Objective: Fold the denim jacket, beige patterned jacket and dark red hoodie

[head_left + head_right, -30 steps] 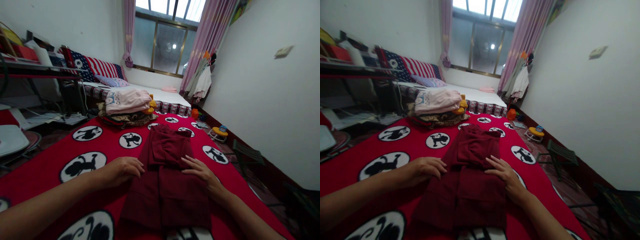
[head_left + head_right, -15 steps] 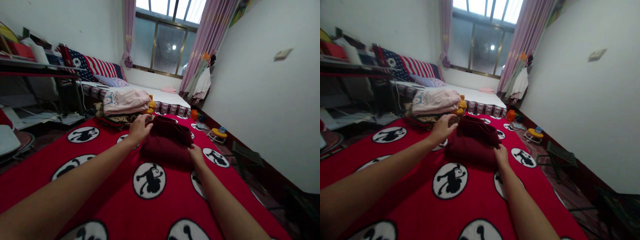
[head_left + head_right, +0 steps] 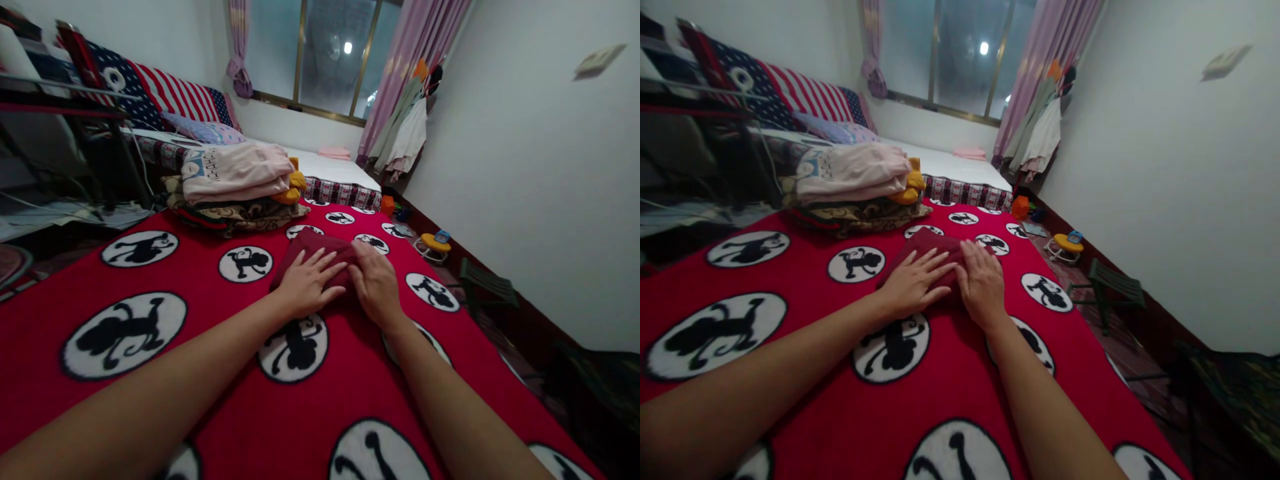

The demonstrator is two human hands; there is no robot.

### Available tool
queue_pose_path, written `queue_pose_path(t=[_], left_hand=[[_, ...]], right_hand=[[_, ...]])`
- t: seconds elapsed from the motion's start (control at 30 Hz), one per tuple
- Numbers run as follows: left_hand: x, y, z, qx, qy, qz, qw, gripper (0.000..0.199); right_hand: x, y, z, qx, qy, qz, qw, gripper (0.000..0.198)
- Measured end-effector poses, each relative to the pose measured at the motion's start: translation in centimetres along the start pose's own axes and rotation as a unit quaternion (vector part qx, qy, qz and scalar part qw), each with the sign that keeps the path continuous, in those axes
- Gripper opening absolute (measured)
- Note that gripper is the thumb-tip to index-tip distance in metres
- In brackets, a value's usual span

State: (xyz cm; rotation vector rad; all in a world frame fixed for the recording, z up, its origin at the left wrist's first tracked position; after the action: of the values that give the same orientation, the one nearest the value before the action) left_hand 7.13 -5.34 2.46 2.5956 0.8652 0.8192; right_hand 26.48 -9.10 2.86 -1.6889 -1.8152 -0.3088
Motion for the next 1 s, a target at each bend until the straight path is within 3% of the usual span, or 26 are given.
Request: queue_pose_path(t=[0.07,0.13,0.27,0.37,0.47,0.53,0.63,0.73,0.83,0.9,0.93,1.0], left_hand=[[-0.3,-1.9,-0.2,-0.012,-0.022,-0.1,0.995,0.053],[-0.8,-3.8,-0.6,-0.014,-0.03,-0.177,0.984,0.052],[-2.1,-5.2,-1.2,0.034,-0.008,-0.203,0.979,0.049],[-2.7,-4.2,-1.5,0.075,0.081,-0.192,0.975,0.045],[-2.8,-3.1,-1.9,0.094,0.155,-0.206,0.962,0.046],[-2.7,-2.8,-2.0,0.094,0.158,-0.239,0.953,0.051],[-2.6,-2.9,-2.3,0.076,0.137,-0.289,0.944,0.057],[-2.3,-2.3,-2.4,0.085,0.143,-0.255,0.952,0.043],[-1.8,-1.1,-2.1,0.119,0.172,-0.143,0.967,0.025],[-1.5,-0.7,-1.5,0.099,0.167,-0.099,0.976,0.025],[-1.4,-0.9,-1.2,0.078,0.16,-0.097,0.979,0.028],[-1.3,-2.1,-0.9,0.035,0.158,-0.122,0.979,0.033]], right_hand=[[-0.4,1.8,1.4,-0.024,-0.109,0.04,0.993,0.043],[-0.9,3.9,2.2,-0.044,-0.135,0.092,0.986,0.041],[-1.3,5.5,0.8,-0.058,-0.061,0.121,0.989,0.037],[-1.0,5.3,-1.6,-0.096,-0.031,0.194,0.976,0.04],[-0.7,5.6,-3.5,-0.033,-0.166,0.26,0.951,0.05],[-0.8,6.0,-4.1,0.038,-0.279,0.241,0.929,0.049],[-1.1,6.2,-4.3,0.068,-0.336,0.176,0.923,0.037],[-1.1,5.4,-4.2,-0.056,-0.292,0.19,0.936,0.024],[-0.8,2.9,-4.0,-0.212,-0.093,0.179,0.956,0.016],[-0.9,0.3,-3.5,-0.195,0.011,0.079,0.978,0.029],[-1.1,-1.1,-3.0,-0.166,0.018,0.01,0.986,0.037],[-1.7,-3.7,-1.8,-0.132,-0.038,-0.106,0.985,0.052]])
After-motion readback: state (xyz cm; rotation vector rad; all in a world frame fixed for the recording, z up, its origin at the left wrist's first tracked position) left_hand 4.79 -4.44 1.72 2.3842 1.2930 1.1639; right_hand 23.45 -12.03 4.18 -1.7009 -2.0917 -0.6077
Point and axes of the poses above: each hand's wrist, its own x-axis towards the middle knuckle, its own z-axis out of the palm, y = z × x, the point moved 1 cm from there along x, towards the middle knuckle, and after that the axes turned 15 degrees about -x, right-handed, at the moved point
